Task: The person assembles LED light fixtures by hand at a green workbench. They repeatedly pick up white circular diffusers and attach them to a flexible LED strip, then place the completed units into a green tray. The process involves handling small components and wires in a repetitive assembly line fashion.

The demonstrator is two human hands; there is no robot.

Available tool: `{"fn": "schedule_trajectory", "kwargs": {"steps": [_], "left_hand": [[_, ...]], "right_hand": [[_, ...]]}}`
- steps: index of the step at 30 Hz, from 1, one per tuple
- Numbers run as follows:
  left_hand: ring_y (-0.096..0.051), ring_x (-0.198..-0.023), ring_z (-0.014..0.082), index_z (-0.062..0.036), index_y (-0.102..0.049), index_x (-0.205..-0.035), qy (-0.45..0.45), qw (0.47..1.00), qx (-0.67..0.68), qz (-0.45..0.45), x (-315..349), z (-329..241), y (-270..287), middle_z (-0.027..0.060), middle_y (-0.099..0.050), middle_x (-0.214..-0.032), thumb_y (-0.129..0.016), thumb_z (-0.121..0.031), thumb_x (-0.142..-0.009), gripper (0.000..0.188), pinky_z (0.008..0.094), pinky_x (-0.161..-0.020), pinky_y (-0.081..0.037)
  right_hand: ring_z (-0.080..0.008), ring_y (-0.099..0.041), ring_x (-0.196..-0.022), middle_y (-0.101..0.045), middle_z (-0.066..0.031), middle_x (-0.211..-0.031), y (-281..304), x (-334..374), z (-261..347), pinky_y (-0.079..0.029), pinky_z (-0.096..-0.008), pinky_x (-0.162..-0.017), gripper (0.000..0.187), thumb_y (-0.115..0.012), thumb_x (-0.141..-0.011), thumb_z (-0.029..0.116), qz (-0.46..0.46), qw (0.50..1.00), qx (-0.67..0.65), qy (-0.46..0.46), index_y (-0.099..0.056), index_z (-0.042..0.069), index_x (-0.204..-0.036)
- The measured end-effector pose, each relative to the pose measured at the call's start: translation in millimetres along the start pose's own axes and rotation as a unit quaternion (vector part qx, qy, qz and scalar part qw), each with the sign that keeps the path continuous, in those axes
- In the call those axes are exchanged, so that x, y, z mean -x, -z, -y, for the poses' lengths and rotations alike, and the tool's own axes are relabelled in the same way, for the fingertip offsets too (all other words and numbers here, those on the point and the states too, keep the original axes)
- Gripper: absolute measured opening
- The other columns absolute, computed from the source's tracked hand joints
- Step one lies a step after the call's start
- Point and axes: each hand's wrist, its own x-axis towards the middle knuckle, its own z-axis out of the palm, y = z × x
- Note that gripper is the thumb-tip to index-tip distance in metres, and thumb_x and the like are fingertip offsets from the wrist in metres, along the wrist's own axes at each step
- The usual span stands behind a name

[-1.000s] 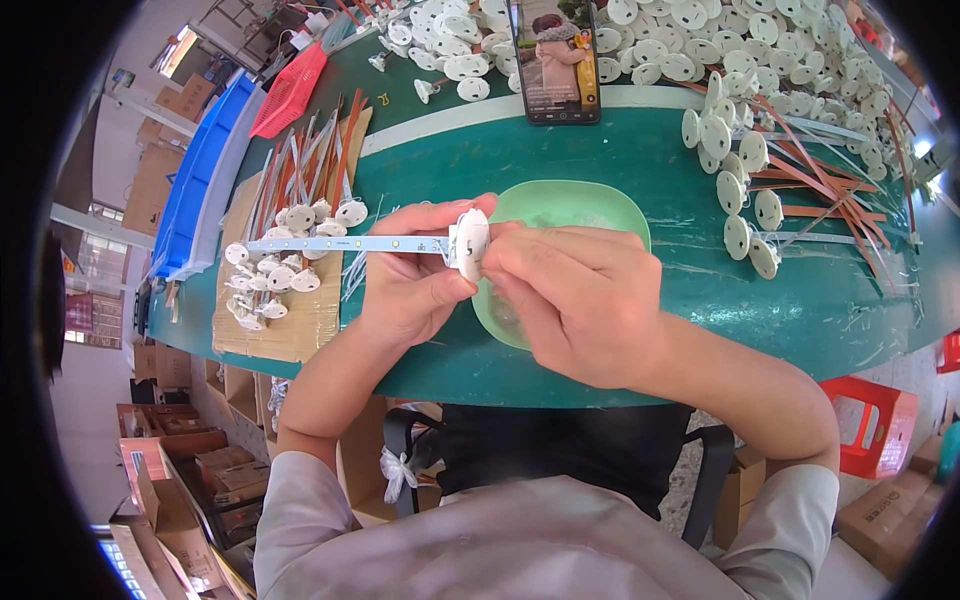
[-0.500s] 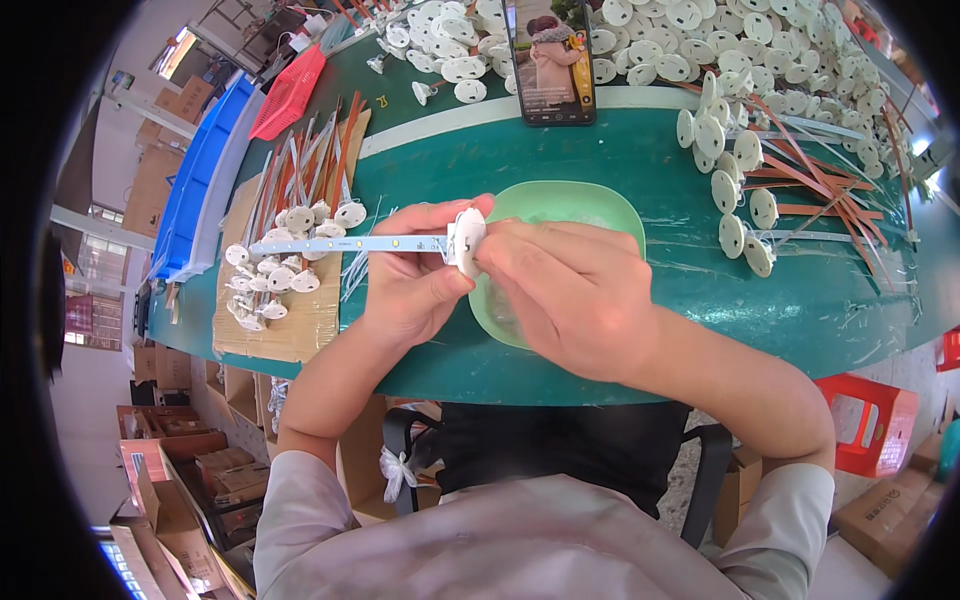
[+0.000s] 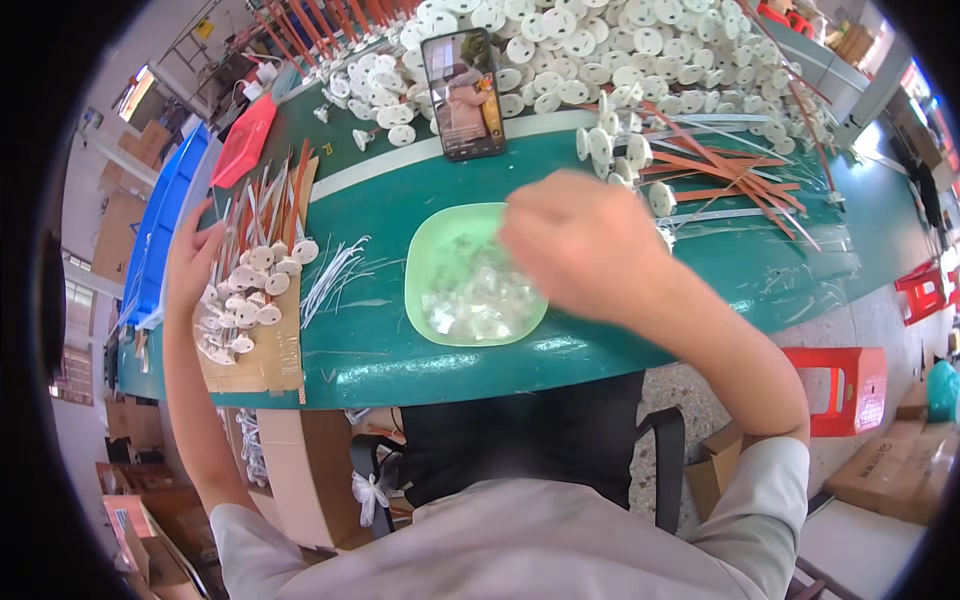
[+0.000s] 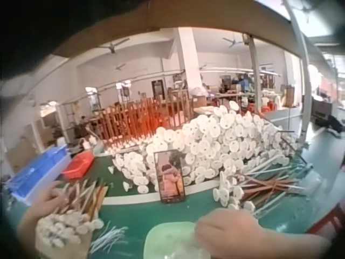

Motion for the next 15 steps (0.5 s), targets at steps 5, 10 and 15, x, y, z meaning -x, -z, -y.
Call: {"fn": "schedule_trajectory", "kwargs": {"steps": [5,10,15], "left_hand": [[-0.071,-0.08,0.0363,-0.0078,-0.069,-0.121,0.011,0.949,-0.309,-0.057,6.3,4.2,5.4,0.0172,-0.072,-0.085,-0.072,-0.03,-0.088,0.04,0.0476,-0.072,-0.054],[-0.071,-0.088,0.0382,-0.0057,-0.072,-0.108,-0.087,0.927,-0.32,-0.175,28.9,-73.1,-23.9,0.0182,-0.074,-0.092,-0.072,-0.027,-0.088,0.029,0.0481,-0.076,-0.056],[-0.072,-0.081,0.033,0.0009,-0.073,-0.087,-0.254,0.95,-0.025,-0.179,41.2,-134.5,-71.9,0.0151,-0.074,-0.088,-0.08,-0.016,-0.082,0.019,0.0402,-0.074,-0.057]], "right_hand": [[-0.0345,-0.064,-0.096,-0.069,-0.014,-0.096,60.7,48.2,-85.7,-0.052,-0.0434,-0.086,0.021,-0.071,-0.077,0.003,-0.026,0.96,0.163,-0.227,-0.074,0.004,-0.098],[-0.0336,-0.065,-0.093,-0.066,-0.0128,-0.099,83.7,94.2,-71.1,-0.053,-0.0437,-0.083,0.023,-0.074,-0.075,0.003,0.14,0.924,0.16,-0.319,-0.078,0.007,-0.097],[-0.0245,-0.067,-0.083,-0.066,-0.0054,-0.089,69.9,102.7,-49.7,-0.054,-0.0387,-0.074,0.015,-0.077,-0.074,0.008,0.07,0.948,0.203,-0.236,-0.079,0.01,-0.088]]}}
